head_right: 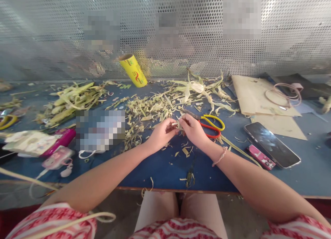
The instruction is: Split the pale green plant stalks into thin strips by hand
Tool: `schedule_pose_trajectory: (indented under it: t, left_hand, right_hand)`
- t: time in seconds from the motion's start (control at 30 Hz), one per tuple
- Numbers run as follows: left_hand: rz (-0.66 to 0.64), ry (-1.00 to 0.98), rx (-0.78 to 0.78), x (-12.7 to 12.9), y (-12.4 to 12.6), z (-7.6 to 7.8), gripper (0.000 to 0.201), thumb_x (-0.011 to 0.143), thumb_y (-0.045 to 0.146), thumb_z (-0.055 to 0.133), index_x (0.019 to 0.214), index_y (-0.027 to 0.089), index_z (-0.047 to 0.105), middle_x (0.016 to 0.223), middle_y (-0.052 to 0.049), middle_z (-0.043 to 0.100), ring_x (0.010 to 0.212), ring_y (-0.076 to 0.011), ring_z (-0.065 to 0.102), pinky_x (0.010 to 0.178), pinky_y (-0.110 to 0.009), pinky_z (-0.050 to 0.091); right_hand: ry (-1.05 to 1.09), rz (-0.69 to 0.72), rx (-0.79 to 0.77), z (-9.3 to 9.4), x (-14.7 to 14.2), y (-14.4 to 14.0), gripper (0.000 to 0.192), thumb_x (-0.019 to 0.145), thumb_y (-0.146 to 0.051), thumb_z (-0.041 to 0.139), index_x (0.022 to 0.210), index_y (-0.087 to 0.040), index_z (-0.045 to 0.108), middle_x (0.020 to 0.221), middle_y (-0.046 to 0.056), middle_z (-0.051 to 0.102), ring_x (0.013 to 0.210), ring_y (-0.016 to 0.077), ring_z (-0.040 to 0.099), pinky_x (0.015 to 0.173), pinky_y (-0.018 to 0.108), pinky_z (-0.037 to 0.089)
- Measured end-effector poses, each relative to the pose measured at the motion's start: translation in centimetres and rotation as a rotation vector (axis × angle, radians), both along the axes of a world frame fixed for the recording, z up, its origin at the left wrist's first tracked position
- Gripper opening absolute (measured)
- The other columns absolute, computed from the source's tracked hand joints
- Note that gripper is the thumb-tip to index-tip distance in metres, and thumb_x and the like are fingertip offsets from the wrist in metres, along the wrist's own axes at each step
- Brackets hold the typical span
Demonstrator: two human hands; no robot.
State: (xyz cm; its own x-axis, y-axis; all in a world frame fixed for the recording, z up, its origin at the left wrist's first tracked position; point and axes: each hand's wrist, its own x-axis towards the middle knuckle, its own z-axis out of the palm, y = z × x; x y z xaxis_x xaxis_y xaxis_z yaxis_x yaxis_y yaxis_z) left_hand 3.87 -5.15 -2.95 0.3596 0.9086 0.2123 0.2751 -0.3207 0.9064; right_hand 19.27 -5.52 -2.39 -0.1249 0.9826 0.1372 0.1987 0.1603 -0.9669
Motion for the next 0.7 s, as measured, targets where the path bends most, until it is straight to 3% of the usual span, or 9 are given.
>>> schedule_pose_trajectory:
  t: [0.5, 0.7]
  left_hand:
    - [-0.06, -0.046, -0.008, -0.15, -0.24, 0.41, 0.016, 0.078, 0.02, 0.061, 0.091, 0.018, 0.052, 0.074, 0.0, 0.06, 0.069, -0.0121, 0.06, 0.066, -0.027, 0.051]
    - [-0.08, -0.091, -0.07, -0.09, -0.18, 0.03, 0.017, 0.078, 0.022, 0.061, 0.092, 0.017, 0.054, 0.077, -0.001, 0.061, 0.072, -0.0129, 0.061, 0.069, -0.03, 0.052]
  right_hand:
    - [0.085, -0.042, -0.037, -0.16, -0.08, -0.01, 0.033, 0.078, -0.054, 0.062, 0.072, -0.024, 0.051, 0.051, -0.006, 0.042, 0.04, 0.0092, 0.037, 0.04, 0.027, 0.029]
    - [0.189, 0.023, -0.072, -0.39, 0.11, 0.16, 0.03, 0.078, -0.051, 0.064, 0.077, -0.024, 0.052, 0.053, -0.005, 0.047, 0.041, 0.0086, 0.038, 0.041, 0.025, 0.028]
